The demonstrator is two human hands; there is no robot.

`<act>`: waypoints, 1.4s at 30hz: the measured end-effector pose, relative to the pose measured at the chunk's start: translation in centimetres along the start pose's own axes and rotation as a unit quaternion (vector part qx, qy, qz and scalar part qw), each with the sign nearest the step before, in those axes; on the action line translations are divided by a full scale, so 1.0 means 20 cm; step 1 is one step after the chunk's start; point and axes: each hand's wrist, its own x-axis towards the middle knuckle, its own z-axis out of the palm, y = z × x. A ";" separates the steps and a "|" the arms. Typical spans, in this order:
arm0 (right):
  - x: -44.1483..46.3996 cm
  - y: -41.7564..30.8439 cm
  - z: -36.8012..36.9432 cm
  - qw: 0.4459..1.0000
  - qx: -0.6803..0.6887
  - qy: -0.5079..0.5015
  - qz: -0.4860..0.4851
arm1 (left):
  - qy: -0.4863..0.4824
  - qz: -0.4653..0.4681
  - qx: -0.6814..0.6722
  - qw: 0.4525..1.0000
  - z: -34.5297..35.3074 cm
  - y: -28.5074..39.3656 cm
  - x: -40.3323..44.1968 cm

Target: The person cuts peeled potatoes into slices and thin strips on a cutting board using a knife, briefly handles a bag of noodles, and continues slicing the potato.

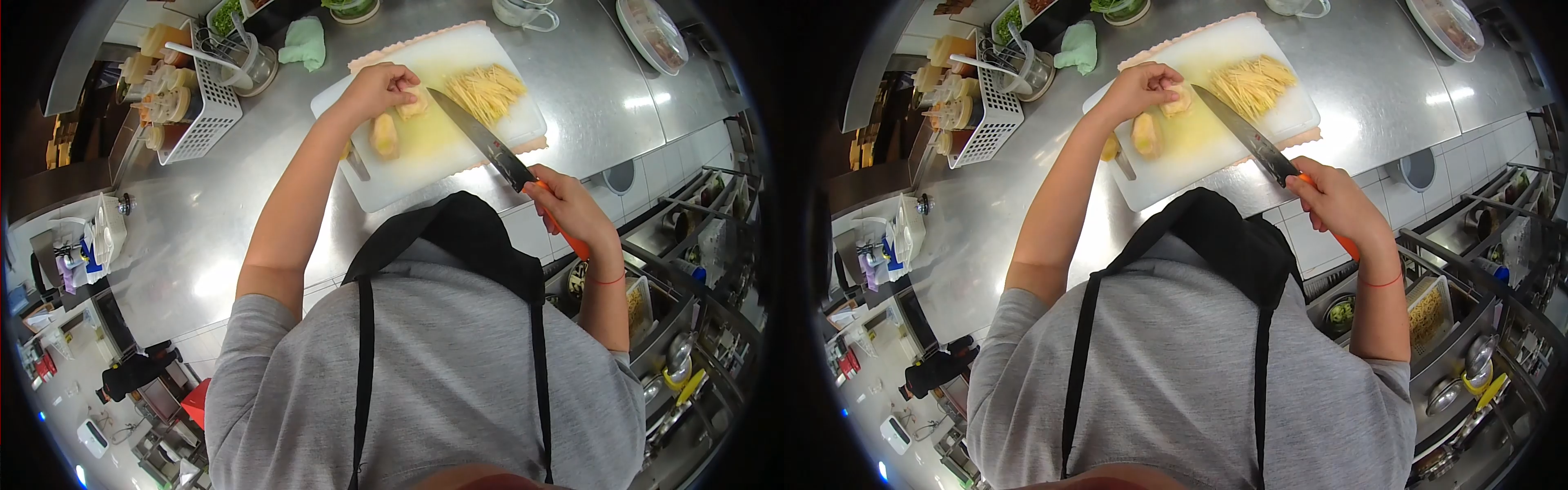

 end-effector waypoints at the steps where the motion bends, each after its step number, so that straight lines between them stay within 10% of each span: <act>1: 0.00 0.00 0.00 1.000 0.001 0.001 0.001 | -0.001 0.001 0.000 1.000 0.00 0.01 0.00; 33: -0.01 0.01 0.03 1.000 0.020 0.000 0.000 | -0.097 0.093 0.254 0.958 -0.04 0.12 0.05; 42: -0.01 0.02 0.03 1.000 0.011 -0.001 0.003 | -0.118 0.038 0.086 0.988 -0.07 0.10 0.04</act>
